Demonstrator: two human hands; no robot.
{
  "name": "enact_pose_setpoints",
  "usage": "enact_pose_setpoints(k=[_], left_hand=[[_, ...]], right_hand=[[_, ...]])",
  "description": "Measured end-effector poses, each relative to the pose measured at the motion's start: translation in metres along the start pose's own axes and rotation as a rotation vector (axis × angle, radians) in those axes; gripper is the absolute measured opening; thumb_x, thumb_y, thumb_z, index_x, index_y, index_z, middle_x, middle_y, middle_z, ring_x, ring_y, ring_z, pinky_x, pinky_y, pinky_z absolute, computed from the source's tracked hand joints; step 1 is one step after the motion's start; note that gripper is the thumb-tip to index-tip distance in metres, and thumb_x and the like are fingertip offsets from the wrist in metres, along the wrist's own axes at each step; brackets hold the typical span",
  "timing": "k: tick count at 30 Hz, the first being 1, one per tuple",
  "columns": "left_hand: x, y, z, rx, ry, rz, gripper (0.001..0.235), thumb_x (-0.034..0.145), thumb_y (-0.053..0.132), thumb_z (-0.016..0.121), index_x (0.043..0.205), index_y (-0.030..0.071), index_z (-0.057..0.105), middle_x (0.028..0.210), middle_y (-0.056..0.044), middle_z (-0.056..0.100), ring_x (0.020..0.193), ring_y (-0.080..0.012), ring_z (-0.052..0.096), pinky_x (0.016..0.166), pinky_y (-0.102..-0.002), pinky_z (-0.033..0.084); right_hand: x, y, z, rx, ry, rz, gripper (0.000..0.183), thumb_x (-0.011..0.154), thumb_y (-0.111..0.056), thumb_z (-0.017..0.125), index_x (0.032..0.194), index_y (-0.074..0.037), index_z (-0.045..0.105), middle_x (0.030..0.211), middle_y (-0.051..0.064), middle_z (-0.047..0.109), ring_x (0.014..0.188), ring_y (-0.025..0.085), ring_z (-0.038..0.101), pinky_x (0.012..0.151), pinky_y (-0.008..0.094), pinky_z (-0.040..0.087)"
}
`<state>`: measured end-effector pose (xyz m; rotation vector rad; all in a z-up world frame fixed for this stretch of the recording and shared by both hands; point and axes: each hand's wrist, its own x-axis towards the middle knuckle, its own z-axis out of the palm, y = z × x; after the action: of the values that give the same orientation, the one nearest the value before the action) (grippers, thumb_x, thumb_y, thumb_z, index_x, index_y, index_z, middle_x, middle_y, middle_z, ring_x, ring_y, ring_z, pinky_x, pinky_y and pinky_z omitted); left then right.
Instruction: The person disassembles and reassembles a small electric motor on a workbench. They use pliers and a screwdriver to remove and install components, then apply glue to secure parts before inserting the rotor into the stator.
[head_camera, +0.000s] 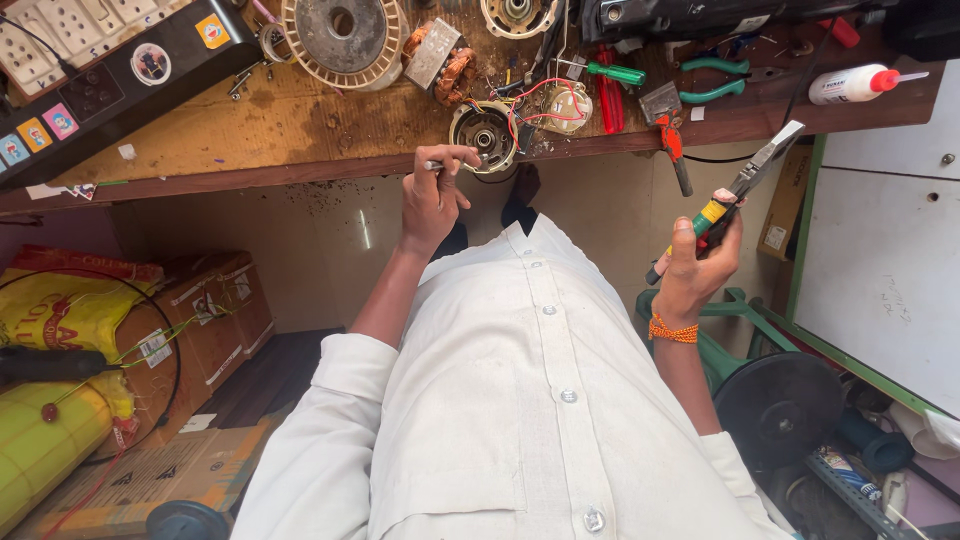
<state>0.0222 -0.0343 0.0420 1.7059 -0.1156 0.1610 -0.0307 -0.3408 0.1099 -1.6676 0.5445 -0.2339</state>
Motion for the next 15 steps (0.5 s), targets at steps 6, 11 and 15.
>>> enact_pose_setpoints(k=[6,11,15], left_hand=[[-0.008,-0.016,0.003,0.023,-0.014,0.049,0.008,0.114,0.008,0.044,0.109,0.006,0.037,0.116,-0.011,0.072,0.105,-0.0202,0.076,0.061,-0.026,0.061],[-0.011,-0.021,0.007,0.010,-0.022,0.053,0.008,0.113,0.008,0.046,0.109,0.006,0.039,0.119,-0.012,0.073,0.098,-0.0184,0.076,0.061,-0.026,0.061],[-0.013,-0.025,0.008,0.050,-0.030,0.094,0.007,0.113,0.007,0.046,0.110,0.006,0.041,0.121,-0.013,0.073,0.097,-0.0196,0.077,0.062,-0.026,0.061]], right_hand=[[0.001,0.002,-0.001,-0.029,0.014,-0.038,0.053,0.099,-0.016,0.066,0.146,0.001,0.049,0.086,0.001,0.048,0.056,0.007,0.045,0.049,0.025,0.040],[0.003,0.005,-0.003,-0.056,0.033,-0.058,0.056,0.099,-0.019,0.068,0.147,0.003,0.049,0.087,0.001,0.048,0.057,0.007,0.045,0.050,0.025,0.040],[0.002,0.005,-0.004,-0.071,0.029,-0.057,0.058,0.098,-0.020,0.067,0.148,0.003,0.048,0.087,0.001,0.048,0.056,0.007,0.045,0.049,0.024,0.040]])
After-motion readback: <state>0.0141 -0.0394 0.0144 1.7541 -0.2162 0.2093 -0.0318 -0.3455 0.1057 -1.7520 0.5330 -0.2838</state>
